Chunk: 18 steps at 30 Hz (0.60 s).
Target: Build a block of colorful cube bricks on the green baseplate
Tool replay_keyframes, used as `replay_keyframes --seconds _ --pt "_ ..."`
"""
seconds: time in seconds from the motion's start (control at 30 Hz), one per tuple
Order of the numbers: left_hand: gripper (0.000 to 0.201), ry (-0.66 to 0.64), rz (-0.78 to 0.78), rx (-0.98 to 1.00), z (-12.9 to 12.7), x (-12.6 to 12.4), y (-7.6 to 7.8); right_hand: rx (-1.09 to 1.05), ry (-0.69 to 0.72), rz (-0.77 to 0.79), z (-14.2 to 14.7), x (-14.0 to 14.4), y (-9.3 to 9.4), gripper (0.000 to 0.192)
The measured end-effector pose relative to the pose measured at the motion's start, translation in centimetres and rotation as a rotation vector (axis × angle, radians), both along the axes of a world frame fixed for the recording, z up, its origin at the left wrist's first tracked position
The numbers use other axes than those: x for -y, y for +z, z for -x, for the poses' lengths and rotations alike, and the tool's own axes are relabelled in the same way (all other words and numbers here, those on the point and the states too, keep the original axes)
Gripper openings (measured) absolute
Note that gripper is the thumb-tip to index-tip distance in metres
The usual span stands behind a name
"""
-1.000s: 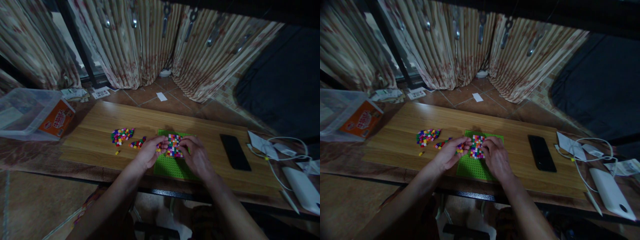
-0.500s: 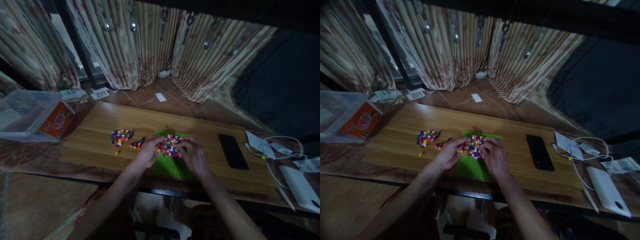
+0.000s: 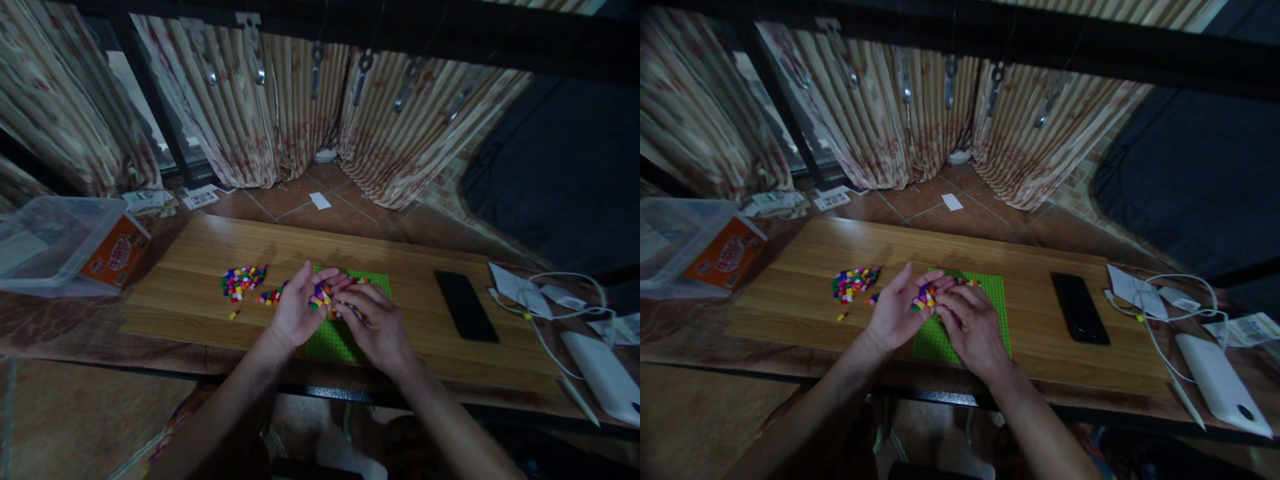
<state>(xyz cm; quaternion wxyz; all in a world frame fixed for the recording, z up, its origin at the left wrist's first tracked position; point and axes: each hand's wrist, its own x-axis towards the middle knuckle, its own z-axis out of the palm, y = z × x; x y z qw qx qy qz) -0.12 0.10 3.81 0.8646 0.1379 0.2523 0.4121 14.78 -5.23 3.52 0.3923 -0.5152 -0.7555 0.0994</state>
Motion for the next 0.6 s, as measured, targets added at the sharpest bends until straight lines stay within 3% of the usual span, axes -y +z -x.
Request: replay_keyframes --seconds 0.1,0.6 --pt "0.046 -0.041 -0.011 0.044 -0.15 0.09 -0.05 0.043 0.043 -0.001 0.43 -0.08 -0.19 0.015" --pt "0.05 -0.08 -0.034 0.057 -0.46 0.63 0.2 0.071 -0.045 0.043 0.39 -0.14 -0.16 0.006"
